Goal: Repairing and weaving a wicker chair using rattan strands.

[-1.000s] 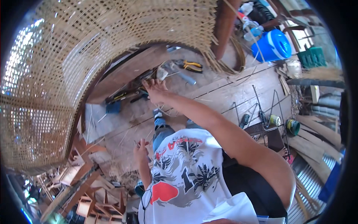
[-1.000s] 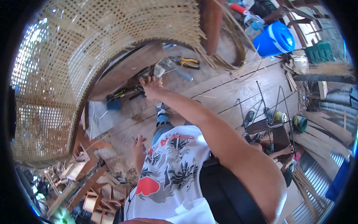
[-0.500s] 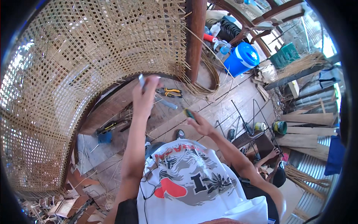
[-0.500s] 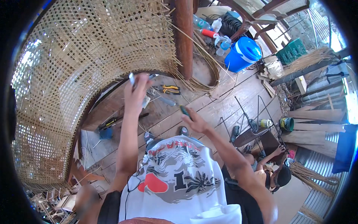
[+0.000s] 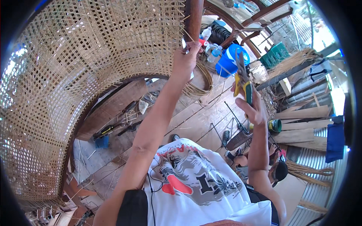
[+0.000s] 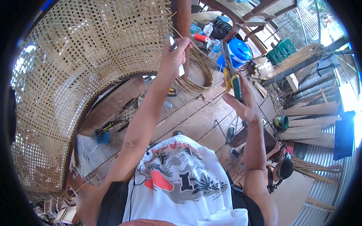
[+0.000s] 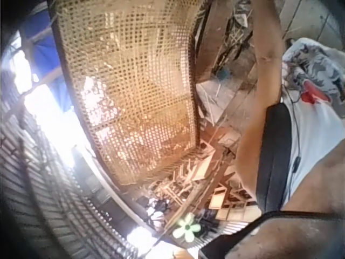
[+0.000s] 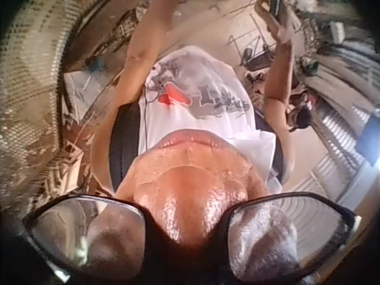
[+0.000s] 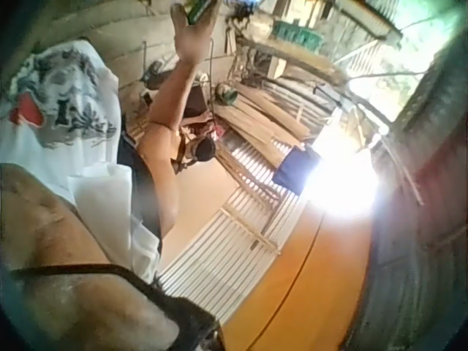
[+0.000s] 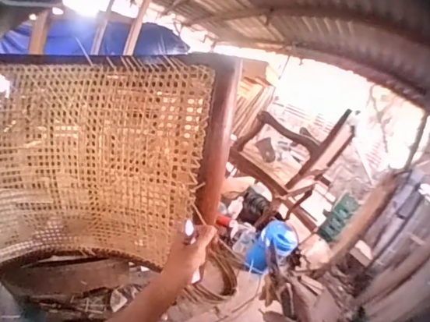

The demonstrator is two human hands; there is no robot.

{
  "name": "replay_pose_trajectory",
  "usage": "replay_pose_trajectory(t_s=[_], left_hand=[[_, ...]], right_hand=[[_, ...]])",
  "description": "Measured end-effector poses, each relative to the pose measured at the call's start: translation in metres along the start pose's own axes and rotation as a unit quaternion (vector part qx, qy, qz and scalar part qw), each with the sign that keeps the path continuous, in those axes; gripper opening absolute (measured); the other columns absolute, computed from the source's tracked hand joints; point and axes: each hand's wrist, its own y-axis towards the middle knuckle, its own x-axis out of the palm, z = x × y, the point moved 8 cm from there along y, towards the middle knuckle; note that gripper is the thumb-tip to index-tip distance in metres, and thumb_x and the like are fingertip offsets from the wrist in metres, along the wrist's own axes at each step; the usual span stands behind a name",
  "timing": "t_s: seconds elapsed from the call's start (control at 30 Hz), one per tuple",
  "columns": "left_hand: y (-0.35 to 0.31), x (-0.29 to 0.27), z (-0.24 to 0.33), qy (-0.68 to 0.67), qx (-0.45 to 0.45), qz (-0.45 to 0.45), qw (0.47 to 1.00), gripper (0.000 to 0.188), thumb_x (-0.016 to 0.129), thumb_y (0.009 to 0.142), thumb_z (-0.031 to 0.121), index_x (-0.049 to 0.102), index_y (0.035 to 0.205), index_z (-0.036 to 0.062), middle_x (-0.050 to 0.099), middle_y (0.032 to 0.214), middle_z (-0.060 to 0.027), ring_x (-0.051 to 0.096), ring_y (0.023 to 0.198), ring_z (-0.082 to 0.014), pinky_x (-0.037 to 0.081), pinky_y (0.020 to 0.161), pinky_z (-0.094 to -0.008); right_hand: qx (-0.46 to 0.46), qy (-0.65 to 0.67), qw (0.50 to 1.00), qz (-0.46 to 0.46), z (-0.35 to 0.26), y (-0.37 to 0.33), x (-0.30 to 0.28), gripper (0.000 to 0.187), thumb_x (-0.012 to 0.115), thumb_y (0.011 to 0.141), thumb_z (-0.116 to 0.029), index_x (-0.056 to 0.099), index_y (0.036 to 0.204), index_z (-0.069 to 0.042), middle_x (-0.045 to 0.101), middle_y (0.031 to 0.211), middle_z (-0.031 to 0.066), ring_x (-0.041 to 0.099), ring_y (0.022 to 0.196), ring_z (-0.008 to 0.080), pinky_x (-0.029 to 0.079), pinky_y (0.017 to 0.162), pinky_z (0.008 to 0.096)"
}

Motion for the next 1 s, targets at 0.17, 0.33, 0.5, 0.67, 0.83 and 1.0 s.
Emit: replay_pose_trajectory(t_s=[0.17,0.33,0.5,0.67,0.83,1.0], left_hand=[[-0.035,-0.113,-0.035,0.295,-0.069,-0.061,0.951,0.033,0.09,0.125,0.036,0.095,0.13,0.0036,0.091,0.11,-0.0023,0.079,0.1,-0.0119,0.061,0.093,-0.0344],[-0.024,-0.231,0.004,0.443,-0.107,-0.093,0.885,0.037,0.092,0.12,0.04,0.097,0.123,0.0037,0.093,0.103,-0.0033,0.082,0.097,-0.0117,0.065,0.094,-0.0359],[-0.037,-0.21,-0.022,0.523,-0.132,-0.233,0.809,0.031,0.09,0.119,0.036,0.097,0.119,0.0055,0.096,0.105,-0.0053,0.085,0.098,-0.014,0.065,0.096,-0.0381],[-0.027,-0.228,-0.079,0.521,-0.156,-0.25,0.801,0.037,0.088,0.12,0.039,0.095,0.115,0.0025,0.098,0.104,-0.0072,0.088,0.096,-0.0179,0.066,0.095,-0.0387],[-0.013,-0.262,-0.075,0.515,-0.13,-0.157,0.833,0.037,0.083,0.124,0.038,0.09,0.125,0.0016,0.099,0.104,-0.0066,0.093,0.099,-0.0191,0.069,0.097,-0.039],[-0.018,-0.324,-0.057,0.517,-0.106,-0.126,0.84,0.037,0.082,0.126,0.037,0.088,0.13,0.0004,0.099,0.104,-0.0078,0.095,0.099,-0.0206,0.07,0.093,-0.0393]], right_hand=[[0.052,0.048,0.994,-0.079,0.062,-0.022,0.026,0.1,0.093,0.104,-0.013,0.048,0.192,0.004,0.069,0.152,0.0121,0.067,0.142,0.0242,0.052,0.129,0.0458],[0.078,-0.17,0.941,-0.284,0.265,-0.072,0.154,0.102,0.099,0.103,-0.038,0.058,0.187,0.001,0.073,0.162,0.0241,0.074,0.153,0.0438,0.058,0.132,0.0534],[0.07,-0.237,0.908,-0.337,0.437,-0.047,0.346,0.106,0.098,0.101,-0.048,0.057,0.189,-0.006,0.07,0.169,0.0327,0.07,0.158,0.055,0.058,0.135,0.0624],[-0.038,-0.323,0.904,-0.279,0.432,0.03,0.482,0.112,0.098,0.1,-0.062,0.056,0.191,-0.011,0.069,0.169,0.0314,0.07,0.158,0.056,0.056,0.136,0.0657],[-0.11,-0.292,0.931,-0.19,0.401,0.053,0.511,0.104,0.092,0.108,-0.067,0.058,0.19,-0.013,0.071,0.168,0.03,0.074,0.156,0.0495,0.057,0.136,0.0638],[0.303,0.66,0.673,-0.139,0.388,0.018,0.467,0.087,0.051,0.135,-0.073,0.048,0.195,-0.009,0.084,0.163,0.02,0.087,0.142,0.0367,0.067,0.129,0.0518]])
